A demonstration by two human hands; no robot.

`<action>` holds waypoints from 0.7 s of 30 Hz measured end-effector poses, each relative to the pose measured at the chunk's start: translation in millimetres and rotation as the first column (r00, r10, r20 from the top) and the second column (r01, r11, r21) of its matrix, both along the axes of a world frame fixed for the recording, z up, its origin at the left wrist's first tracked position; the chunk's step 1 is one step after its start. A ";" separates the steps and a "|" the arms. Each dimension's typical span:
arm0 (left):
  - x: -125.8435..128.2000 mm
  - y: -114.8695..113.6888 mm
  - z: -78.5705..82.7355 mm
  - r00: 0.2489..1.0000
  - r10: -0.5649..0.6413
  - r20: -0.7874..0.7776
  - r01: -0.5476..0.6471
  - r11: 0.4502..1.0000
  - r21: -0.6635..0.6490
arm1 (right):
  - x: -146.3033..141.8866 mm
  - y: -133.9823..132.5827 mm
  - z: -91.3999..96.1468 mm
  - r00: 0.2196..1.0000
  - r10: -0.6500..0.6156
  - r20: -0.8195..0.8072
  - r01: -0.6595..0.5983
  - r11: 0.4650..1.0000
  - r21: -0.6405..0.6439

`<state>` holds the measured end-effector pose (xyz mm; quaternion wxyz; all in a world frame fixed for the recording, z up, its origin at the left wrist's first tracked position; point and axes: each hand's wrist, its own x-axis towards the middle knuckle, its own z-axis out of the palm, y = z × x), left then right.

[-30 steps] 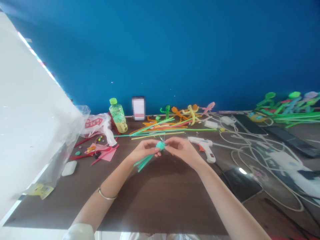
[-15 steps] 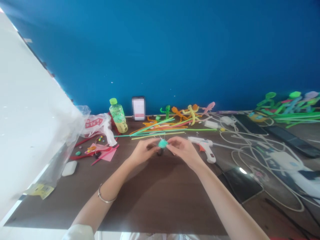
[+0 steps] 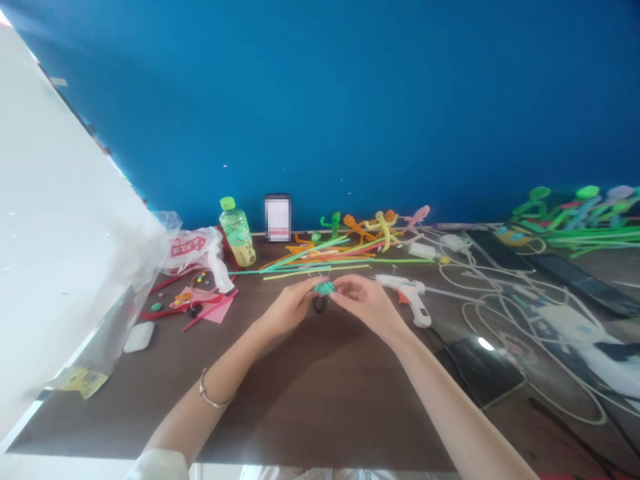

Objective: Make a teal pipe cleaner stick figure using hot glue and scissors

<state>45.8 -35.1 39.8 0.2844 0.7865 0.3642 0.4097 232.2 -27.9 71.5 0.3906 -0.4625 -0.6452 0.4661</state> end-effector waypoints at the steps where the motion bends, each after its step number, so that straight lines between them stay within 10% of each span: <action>1: 0.2 0.5 -1.0 1.000 0.010 0.002 -0.010 1.000 0.003 | 0.5 -0.5 0.8 1.000 0.006 0.013 -0.006 1.000 0.007; 14: 8.8 1.3 -13.5 0.967 -0.002 0.253 0.054 0.978 -0.200 | -0.5 -3.5 8.0 0.998 -0.026 0.050 0.020 0.993 0.113; 21: 5.1 0.6 -12.0 0.974 -0.041 0.222 0.054 0.997 -0.055 | 3.2 -11.2 19.7 0.992 0.031 0.119 -0.063 0.960 0.273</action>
